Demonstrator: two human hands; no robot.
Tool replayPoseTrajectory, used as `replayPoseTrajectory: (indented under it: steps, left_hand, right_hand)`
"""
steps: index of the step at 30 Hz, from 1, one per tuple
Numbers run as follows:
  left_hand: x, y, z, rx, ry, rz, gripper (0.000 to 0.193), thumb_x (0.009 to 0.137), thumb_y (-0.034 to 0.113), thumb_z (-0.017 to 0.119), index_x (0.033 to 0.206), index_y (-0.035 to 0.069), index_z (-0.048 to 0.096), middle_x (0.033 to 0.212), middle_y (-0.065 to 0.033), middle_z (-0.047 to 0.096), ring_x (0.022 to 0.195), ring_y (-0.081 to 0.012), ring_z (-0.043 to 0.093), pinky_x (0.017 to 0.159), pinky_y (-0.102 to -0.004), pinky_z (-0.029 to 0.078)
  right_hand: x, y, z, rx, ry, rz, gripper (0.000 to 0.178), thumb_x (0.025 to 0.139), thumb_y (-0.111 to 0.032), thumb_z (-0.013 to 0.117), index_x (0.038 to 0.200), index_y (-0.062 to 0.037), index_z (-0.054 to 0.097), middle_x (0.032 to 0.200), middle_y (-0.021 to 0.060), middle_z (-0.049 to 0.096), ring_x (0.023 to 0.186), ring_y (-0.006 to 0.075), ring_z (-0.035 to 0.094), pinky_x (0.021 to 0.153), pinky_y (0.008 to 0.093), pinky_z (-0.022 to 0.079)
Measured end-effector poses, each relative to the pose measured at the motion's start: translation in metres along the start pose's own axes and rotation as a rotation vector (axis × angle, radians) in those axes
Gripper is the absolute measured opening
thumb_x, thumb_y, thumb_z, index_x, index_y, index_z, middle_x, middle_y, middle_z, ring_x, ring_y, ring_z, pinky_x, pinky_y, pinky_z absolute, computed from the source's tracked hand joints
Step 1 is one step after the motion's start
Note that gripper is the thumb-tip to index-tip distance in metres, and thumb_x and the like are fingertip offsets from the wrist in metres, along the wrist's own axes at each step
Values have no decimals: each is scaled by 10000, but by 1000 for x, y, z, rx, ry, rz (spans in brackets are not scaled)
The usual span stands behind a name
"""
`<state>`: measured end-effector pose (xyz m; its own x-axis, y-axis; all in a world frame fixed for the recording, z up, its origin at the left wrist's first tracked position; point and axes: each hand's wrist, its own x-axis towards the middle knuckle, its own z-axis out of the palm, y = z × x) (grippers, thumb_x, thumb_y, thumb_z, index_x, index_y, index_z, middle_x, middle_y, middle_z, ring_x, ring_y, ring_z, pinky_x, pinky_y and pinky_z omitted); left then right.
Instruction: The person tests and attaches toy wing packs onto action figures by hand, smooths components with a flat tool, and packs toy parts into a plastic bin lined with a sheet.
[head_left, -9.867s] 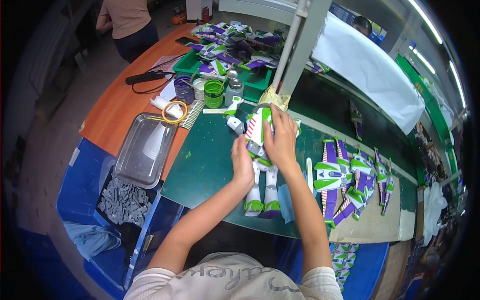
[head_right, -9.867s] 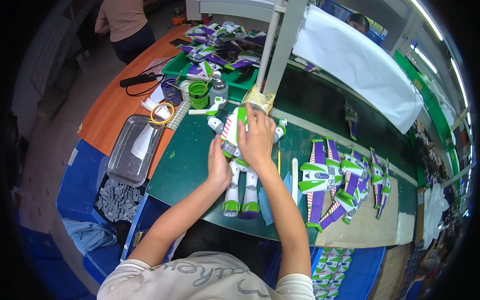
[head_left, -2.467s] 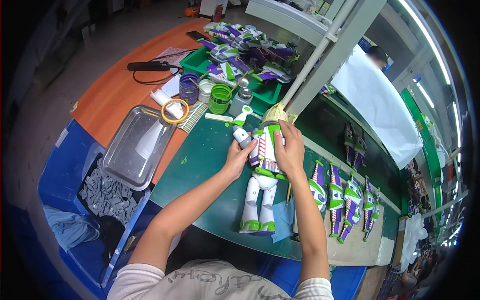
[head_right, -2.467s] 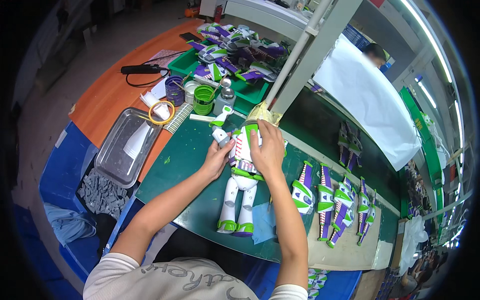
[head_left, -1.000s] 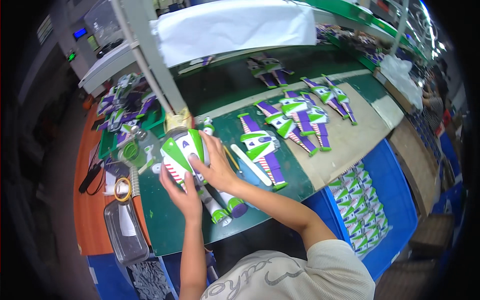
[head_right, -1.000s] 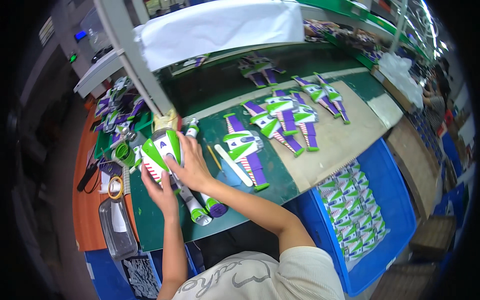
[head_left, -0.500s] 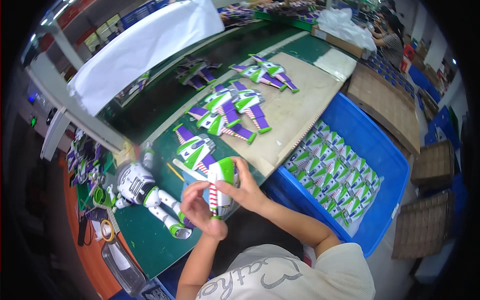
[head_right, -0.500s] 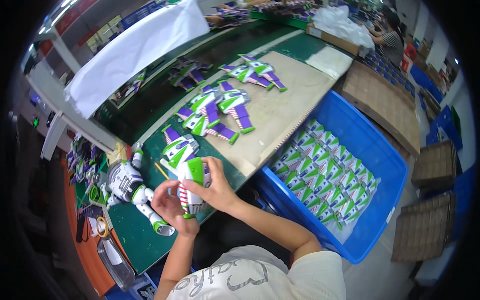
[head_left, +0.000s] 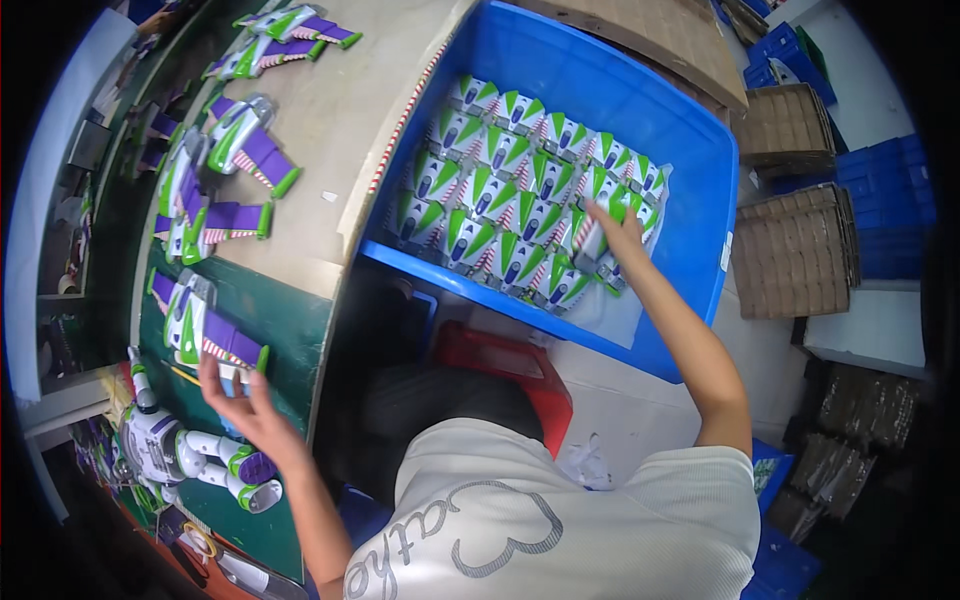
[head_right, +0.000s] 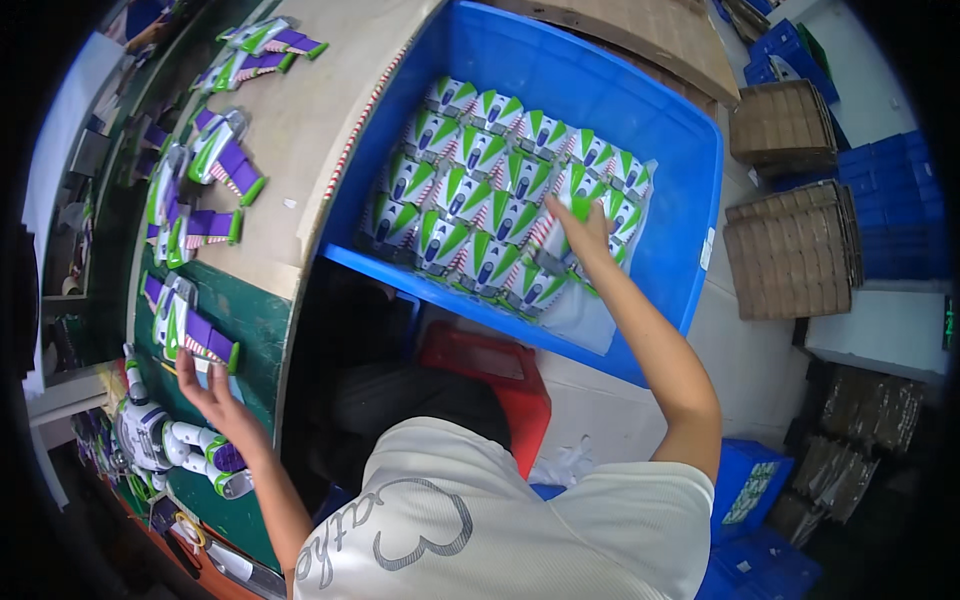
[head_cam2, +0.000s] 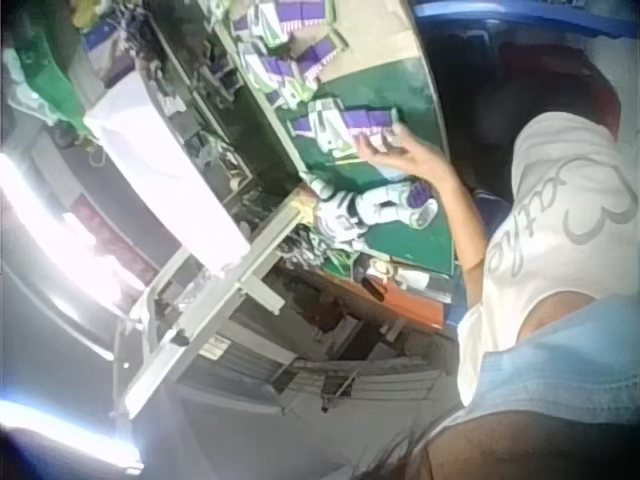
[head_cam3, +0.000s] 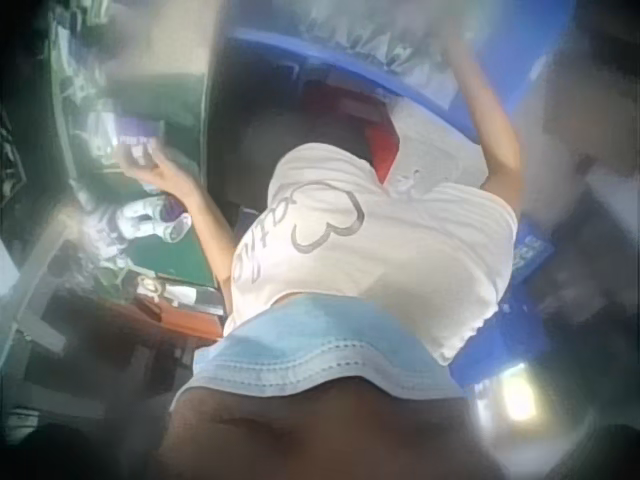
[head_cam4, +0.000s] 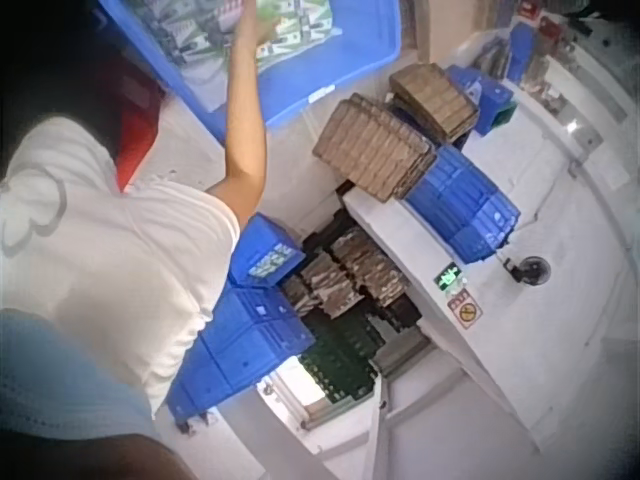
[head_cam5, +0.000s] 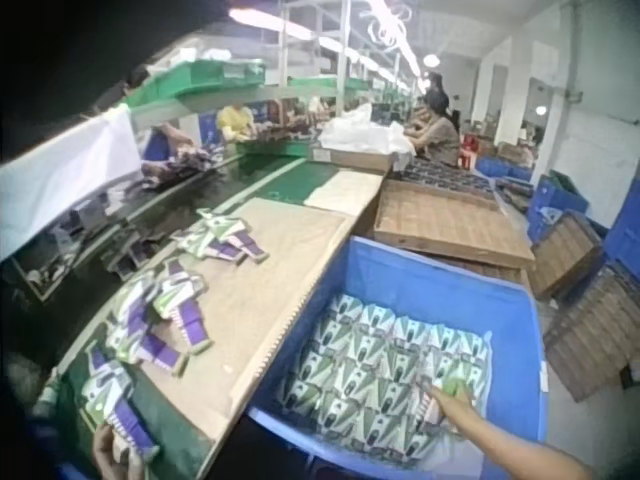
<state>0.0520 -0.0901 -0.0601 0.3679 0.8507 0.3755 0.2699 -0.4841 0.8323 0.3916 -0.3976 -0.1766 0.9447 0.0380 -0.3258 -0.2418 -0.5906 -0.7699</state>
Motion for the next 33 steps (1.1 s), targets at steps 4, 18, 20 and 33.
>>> replayPoseTrajectory:
  steps: [4, 18, 20, 33]
  left_hand:
    - [6, -30, -23, -34, 93, -276, 479, 880, 74, 492, 1326, 4, 335, 1354, -145, 330, 1285, -226, 295, 1056, -344, 230]
    - [25, -19, -61, 40, -43, -363, 670, 774, 125, 625, 1344, 54, 281, 1372, -154, 298, 1303, -282, 266, 1037, -416, 284]
    - [60, 13, -74, 199, -84, -102, 630, 764, 107, 620, 1315, 58, 318, 1388, -178, 291, 1308, -306, 268, 1049, -422, 261]
    - [413, 35, -36, 978, 158, 986, 477, 689, 227, 708, 1110, 82, 534, 1201, -99, 508, 1155, -277, 452, 891, -381, 406]
  right_hand:
    - [15, 143, 5, -395, 30, 407, 1100, 555, -659, 707, 1358, -24, 302, 1320, 277, 336, 1262, 427, 275, 1029, 469, 276]
    - [35, 231, 18, -722, -158, 391, 1086, 693, -717, 533, 1423, -9, 152, 1474, 221, 118, 1342, 420, 137, 1080, 498, 175]
    - [29, 207, 10, -797, -68, 403, 1054, 708, -704, 529, 1421, -16, 171, 1476, 210, 125, 1338, 417, 155, 1078, 498, 183]
    - [11, -113, 121, 61, -31, -770, 475, 907, -193, 505, 1318, -27, 336, 1388, 164, 255, 1273, 308, 282, 995, 409, 276]
